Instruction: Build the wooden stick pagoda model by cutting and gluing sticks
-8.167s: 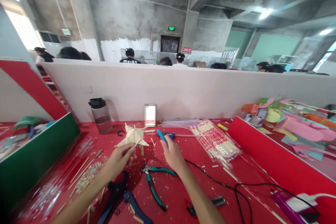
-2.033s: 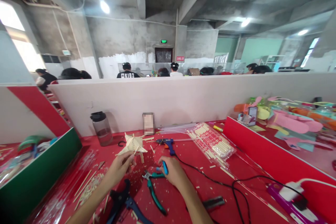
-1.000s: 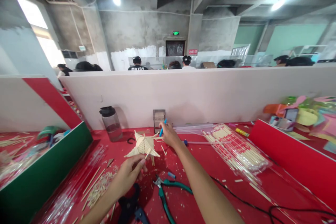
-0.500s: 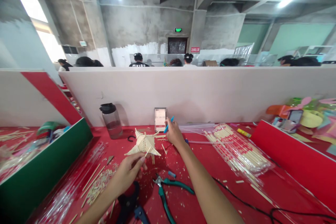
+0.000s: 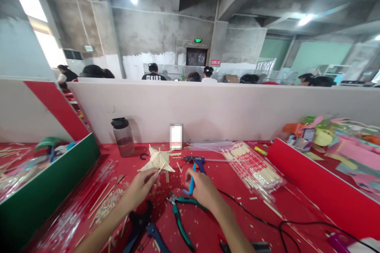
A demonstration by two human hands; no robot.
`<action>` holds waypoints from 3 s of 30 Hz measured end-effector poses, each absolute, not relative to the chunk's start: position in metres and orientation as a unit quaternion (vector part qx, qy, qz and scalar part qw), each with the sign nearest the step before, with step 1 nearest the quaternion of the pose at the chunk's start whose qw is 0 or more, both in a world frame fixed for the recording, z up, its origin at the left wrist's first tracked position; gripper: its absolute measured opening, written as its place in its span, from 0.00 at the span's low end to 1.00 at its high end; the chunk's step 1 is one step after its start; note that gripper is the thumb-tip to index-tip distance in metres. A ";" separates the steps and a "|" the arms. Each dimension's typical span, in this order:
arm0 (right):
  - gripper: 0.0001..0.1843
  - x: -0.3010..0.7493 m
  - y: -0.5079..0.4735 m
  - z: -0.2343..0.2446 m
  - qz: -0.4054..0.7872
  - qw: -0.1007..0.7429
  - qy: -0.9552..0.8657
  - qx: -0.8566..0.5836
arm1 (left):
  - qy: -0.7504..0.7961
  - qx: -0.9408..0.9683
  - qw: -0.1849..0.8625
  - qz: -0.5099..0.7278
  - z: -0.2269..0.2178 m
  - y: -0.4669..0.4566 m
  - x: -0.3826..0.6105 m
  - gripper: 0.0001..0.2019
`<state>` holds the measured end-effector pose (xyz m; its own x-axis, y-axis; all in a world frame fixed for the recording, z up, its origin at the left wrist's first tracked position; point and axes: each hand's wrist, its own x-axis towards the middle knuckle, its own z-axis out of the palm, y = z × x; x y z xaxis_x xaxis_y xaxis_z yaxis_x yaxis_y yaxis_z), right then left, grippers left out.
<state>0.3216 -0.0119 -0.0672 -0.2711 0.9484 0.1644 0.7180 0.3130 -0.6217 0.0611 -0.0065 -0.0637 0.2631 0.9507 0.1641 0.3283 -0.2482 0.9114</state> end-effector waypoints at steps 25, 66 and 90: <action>0.15 0.310 -0.024 -0.106 0.196 0.301 -0.714 -0.601 | 0.453 0.694 0.389 0.402 -0.073 -0.001 0.062 0.25; 0.22 0.255 -0.075 -0.059 0.576 0.528 -0.548 -0.299 | 0.439 0.665 0.354 0.490 -0.048 -0.101 0.084 0.18; 0.24 0.258 -0.065 -0.066 0.564 0.558 -0.507 -0.336 | 0.428 0.705 0.365 0.432 -0.069 -0.080 0.072 0.20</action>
<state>0.2581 -0.0654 -0.0658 -0.1502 0.9707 0.1874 -0.2886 0.1383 -0.9474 0.0720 -0.0796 -0.0688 0.2606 0.9187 0.2968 0.2873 -0.3673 0.8846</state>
